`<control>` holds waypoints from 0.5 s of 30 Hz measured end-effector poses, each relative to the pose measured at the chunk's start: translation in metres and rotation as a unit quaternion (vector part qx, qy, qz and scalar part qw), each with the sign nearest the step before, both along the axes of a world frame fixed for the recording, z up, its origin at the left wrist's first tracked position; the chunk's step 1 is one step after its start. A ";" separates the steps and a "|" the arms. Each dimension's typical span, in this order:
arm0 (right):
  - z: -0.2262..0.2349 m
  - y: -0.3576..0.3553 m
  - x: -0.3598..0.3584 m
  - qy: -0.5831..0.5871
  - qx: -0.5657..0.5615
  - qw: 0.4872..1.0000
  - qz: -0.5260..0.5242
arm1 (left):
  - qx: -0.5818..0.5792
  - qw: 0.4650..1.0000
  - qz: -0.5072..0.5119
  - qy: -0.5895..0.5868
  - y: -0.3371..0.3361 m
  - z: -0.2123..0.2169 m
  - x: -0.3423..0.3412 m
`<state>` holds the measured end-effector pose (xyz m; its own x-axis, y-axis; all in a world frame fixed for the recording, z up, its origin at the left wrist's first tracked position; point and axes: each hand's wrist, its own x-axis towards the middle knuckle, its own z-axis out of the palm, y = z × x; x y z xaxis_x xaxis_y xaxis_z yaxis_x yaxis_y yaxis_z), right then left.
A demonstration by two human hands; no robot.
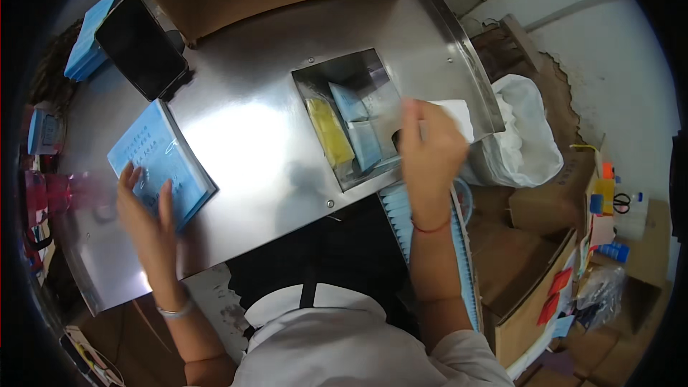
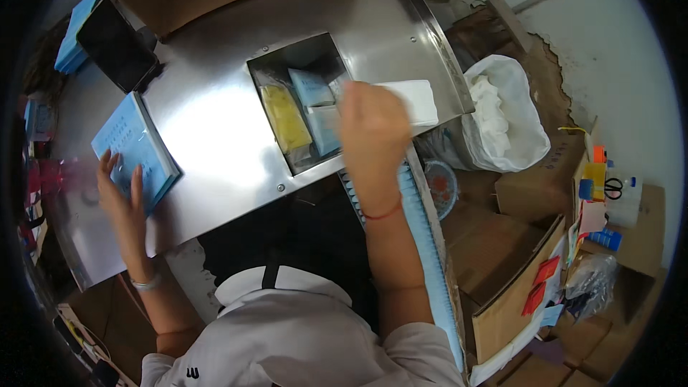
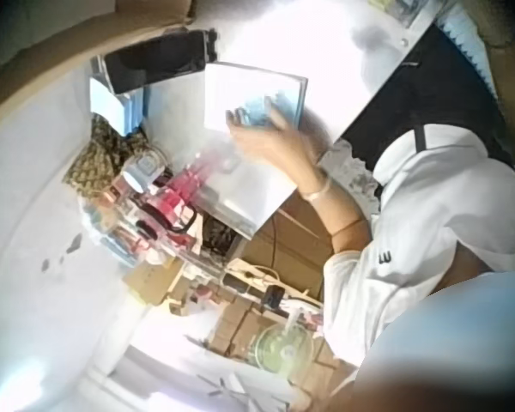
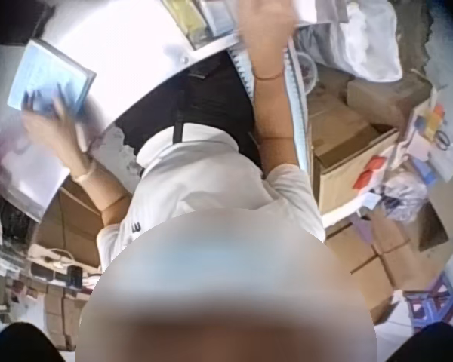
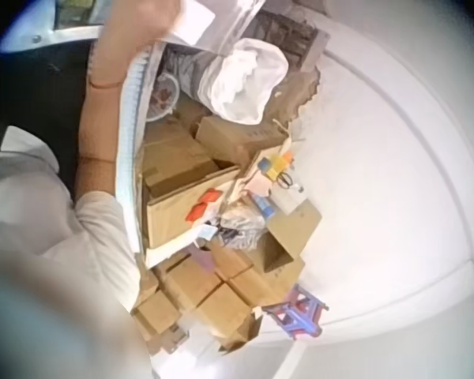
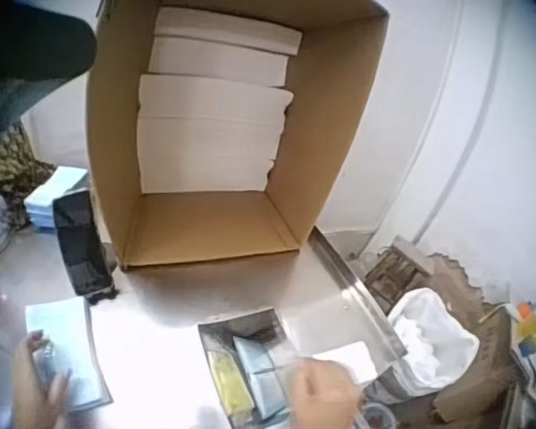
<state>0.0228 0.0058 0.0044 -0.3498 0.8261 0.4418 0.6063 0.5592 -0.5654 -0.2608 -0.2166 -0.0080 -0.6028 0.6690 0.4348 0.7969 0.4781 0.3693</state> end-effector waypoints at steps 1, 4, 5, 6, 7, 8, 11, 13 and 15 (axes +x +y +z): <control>0.001 0.002 0.012 -0.060 0.082 0.992 -0.074 | -0.147 0.985 0.032 0.085 -0.016 -0.001 -0.012; -0.013 0.001 0.029 -0.181 0.149 0.959 -0.159 | -0.268 0.954 0.039 0.128 -0.024 -0.001 -0.027; -0.021 0.002 0.034 -0.251 0.137 0.945 -0.159 | -0.258 0.956 0.013 0.138 -0.020 0.002 -0.025; -0.026 0.000 0.035 -0.239 0.130 0.951 -0.144 | -0.178 0.976 -0.009 0.125 -0.017 0.005 -0.024; -0.028 -0.001 0.034 -0.230 0.125 0.956 -0.134 | -0.097 0.989 -0.037 0.105 -0.006 0.008 -0.023; -0.033 0.000 0.034 -0.168 0.123 0.972 -0.111 | -0.084 0.988 -0.078 0.104 0.012 0.009 -0.007; -0.044 0.006 0.040 -0.135 0.151 0.975 -0.095 | -0.098 0.972 -0.208 -0.039 0.043 0.011 0.083; -0.050 0.017 0.051 -0.054 0.123 0.987 -0.087 | -0.183 0.926 -0.328 -0.018 0.058 -0.005 0.113; -0.047 0.035 0.063 -0.025 0.055 0.997 -0.057 | -0.149 0.917 -0.369 -0.020 0.058 -0.014 0.117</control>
